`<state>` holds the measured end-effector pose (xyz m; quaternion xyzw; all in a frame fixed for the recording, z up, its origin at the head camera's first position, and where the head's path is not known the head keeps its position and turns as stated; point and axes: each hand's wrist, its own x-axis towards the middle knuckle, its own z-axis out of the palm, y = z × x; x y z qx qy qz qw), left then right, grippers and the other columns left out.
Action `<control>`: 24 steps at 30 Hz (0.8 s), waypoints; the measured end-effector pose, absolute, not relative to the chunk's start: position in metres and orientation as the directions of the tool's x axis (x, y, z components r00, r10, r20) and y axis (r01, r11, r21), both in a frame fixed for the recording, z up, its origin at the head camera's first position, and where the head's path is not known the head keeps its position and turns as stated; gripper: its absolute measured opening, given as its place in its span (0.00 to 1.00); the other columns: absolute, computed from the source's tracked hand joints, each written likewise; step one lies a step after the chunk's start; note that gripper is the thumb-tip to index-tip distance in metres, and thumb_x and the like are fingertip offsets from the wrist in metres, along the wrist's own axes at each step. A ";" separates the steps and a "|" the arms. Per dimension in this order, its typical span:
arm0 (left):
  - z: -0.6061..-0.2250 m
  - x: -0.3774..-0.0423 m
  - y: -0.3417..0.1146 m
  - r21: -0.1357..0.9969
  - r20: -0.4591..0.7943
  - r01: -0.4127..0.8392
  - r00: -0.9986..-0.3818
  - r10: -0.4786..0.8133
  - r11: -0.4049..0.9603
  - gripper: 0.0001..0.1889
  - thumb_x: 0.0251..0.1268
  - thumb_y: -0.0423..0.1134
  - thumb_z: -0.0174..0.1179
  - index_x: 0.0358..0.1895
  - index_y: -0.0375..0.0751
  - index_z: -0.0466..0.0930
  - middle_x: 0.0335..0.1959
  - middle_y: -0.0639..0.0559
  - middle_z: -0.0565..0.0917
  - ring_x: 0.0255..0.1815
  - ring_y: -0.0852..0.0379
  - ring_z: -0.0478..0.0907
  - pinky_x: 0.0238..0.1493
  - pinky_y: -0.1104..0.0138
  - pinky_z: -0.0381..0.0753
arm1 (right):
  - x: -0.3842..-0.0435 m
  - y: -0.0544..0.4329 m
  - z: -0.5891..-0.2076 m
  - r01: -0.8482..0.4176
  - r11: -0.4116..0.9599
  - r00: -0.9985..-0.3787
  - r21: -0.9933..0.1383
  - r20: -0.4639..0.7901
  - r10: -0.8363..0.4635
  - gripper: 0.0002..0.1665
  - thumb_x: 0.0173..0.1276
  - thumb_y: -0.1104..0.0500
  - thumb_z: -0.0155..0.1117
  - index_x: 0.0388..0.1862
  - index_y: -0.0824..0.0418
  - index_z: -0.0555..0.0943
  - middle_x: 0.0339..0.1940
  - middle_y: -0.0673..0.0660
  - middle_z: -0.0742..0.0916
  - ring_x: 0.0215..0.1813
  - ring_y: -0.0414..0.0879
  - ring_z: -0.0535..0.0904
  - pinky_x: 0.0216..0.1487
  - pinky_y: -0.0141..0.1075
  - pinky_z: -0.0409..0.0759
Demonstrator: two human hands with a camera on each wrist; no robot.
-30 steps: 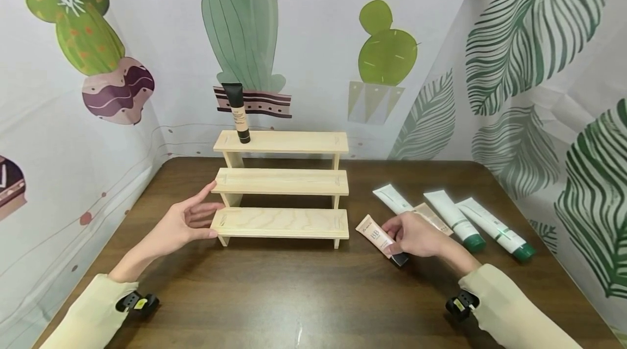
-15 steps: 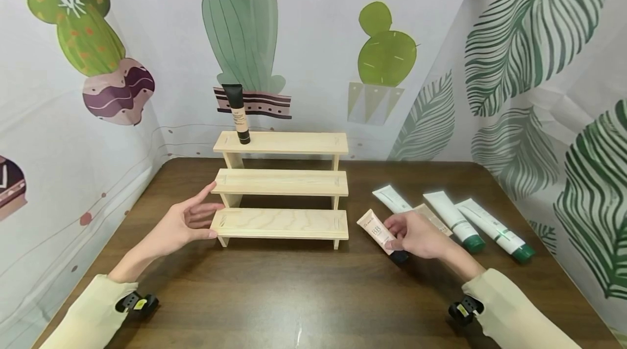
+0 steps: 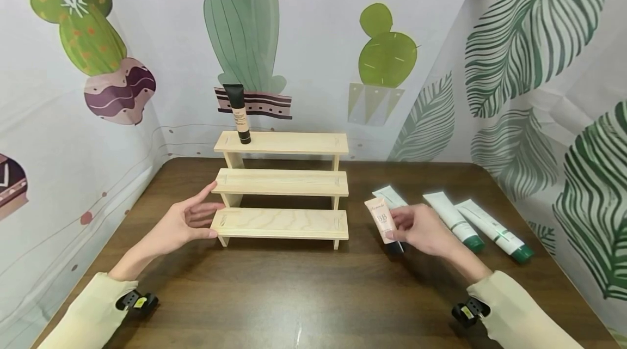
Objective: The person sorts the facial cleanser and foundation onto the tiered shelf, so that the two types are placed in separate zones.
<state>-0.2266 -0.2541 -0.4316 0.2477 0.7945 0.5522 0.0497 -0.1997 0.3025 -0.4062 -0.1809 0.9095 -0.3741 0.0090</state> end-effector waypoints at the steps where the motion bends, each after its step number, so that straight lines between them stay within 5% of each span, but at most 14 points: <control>1: -0.432 -0.227 -0.254 0.902 0.195 0.339 -0.872 0.449 0.266 0.59 0.54 0.20 0.76 0.87 0.51 0.52 0.66 0.32 0.80 0.66 0.36 0.78 0.64 0.47 0.80 | -0.199 0.302 -0.405 -0.322 0.659 -0.937 -0.680 0.129 -0.325 0.24 0.59 0.65 0.83 0.51 0.75 0.86 0.33 0.52 0.90 0.34 0.43 0.85 0.34 0.33 0.85; 24: -0.431 -0.228 -0.254 0.905 0.201 0.341 -0.871 0.449 0.256 0.59 0.53 0.19 0.77 0.87 0.48 0.53 0.66 0.32 0.80 0.68 0.37 0.77 0.65 0.49 0.80 | -0.206 0.296 -0.347 -0.342 0.644 -0.939 -0.684 0.265 -0.217 0.25 0.62 0.62 0.82 0.55 0.73 0.87 0.38 0.61 0.92 0.35 0.40 0.88 0.34 0.27 0.86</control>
